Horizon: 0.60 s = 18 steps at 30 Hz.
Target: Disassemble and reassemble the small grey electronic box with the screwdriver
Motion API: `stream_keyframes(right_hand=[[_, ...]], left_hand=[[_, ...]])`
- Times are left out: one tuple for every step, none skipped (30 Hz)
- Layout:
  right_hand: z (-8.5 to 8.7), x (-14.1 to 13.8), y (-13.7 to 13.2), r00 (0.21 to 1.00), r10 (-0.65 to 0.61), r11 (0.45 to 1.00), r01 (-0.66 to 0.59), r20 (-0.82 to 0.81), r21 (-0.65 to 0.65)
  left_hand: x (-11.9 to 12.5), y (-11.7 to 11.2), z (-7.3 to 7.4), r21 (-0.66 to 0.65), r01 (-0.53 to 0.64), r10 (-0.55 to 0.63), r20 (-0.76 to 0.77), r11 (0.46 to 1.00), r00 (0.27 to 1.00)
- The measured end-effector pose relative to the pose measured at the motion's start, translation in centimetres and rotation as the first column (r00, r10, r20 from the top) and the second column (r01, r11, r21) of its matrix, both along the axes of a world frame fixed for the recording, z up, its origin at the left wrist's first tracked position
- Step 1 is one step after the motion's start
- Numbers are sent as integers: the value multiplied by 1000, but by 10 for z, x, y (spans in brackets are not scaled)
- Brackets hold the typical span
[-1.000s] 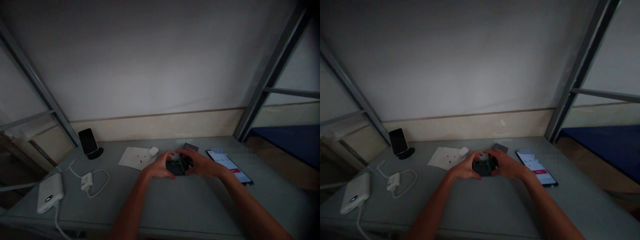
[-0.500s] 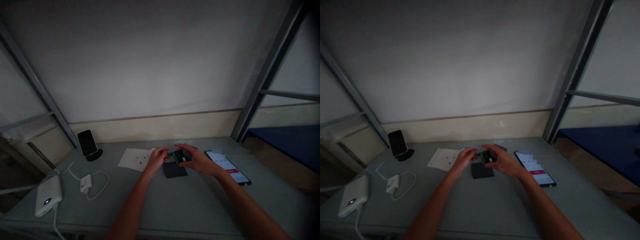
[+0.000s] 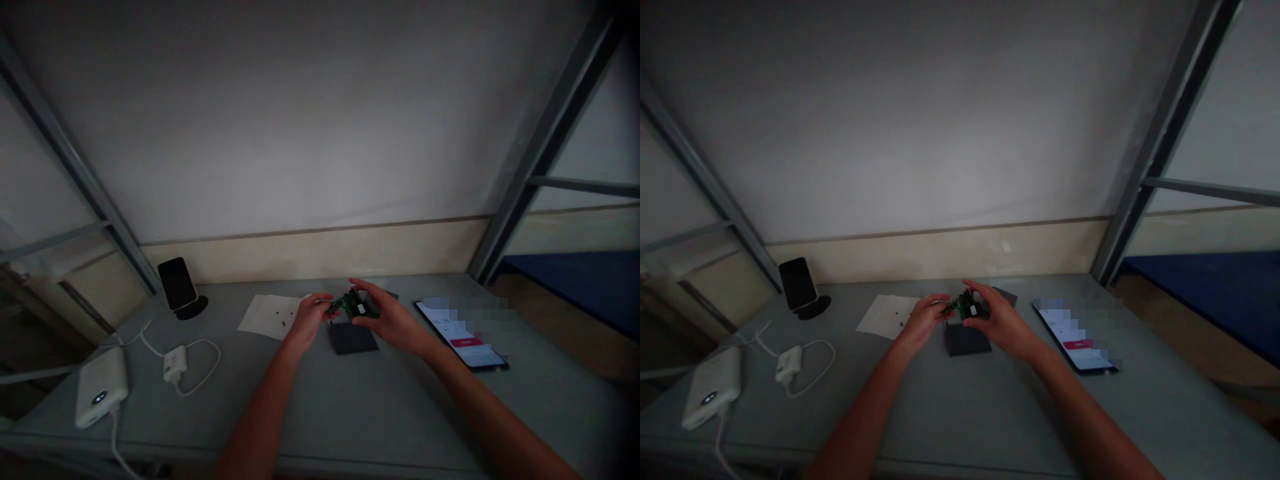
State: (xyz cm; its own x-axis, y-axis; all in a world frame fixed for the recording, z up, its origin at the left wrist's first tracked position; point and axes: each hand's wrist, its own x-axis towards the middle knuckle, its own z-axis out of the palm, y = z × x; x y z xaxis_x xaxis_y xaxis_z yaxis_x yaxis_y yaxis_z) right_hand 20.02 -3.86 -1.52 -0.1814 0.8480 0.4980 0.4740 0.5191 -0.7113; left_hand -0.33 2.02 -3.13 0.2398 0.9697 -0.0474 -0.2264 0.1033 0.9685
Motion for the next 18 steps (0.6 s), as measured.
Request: stream_keyframes(right_hand=[[-1,0,1,1000,0,1000,-1,-20,-23],[-3,0,2,999,-2,999,0,-36,-44],[-4,1,3,999,-8,998,5,-50,-59],[-4,2,4,998,-15,998,11,-62,-66],[-4,3,5,997,-23,998,18,-75,-66],[-3,3,5,996,-30,998,25,-89,-64],[-2,3,5,994,-36,998,30,-102,-60],[-1,2,4,993,-40,998,34,-115,-57],[2,2,2,991,-41,998,35,-125,-54],[4,0,0,991,-38,998,32,-131,-47],[6,-1,-3,991,-34,999,29,-132,-36],[9,-2,-5,991,-29,999,27,-127,-20],[11,-4,-7,993,-28,1000,28,-118,-1],[12,-5,-9,994,-30,999,32,-106,18],[14,-6,-11,995,-37,999,41,-93,32],[14,-7,-12,995,-48,998,52,-84,44],[15,-8,-13,995,-59,997,63,-80,53],[15,-8,-13,994,-70,995,75,-80,58]], left_hand=[[0,0,0,-19,9,-9,20,1000,1000],[0,1,0,-33,25,-24,34,999,999],[0,1,0,-44,42,-40,47,998,998],[-1,0,1,-54,59,-56,60,997,997],[-1,0,2,-73,76,-70,83,994,994],[-1,-1,3,-99,95,-84,114,991,990],[-1,-3,5,-129,115,-96,147,985,984],[-1,-5,7,-159,132,-104,176,978,979],[0,-7,9,-190,146,-106,203,971,973],[1,-9,11,-224,157,-105,230,962,968],[3,-11,12,-260,166,-98,256,951,962],[5,-13,14,-298,175,-88,284,939,955],[7,-14,14,-339,185,-73,317,923,945],[8,-15,15,-375,192,-54,349,907,936],[10,-15,14,-402,193,-33,372,895,927],[10,-14,14,-417,185,-11,385,890,923],[10,-13,13,-428,164,19,393,889,919],[10,-12,13,-432,134,58,403,892,914]])
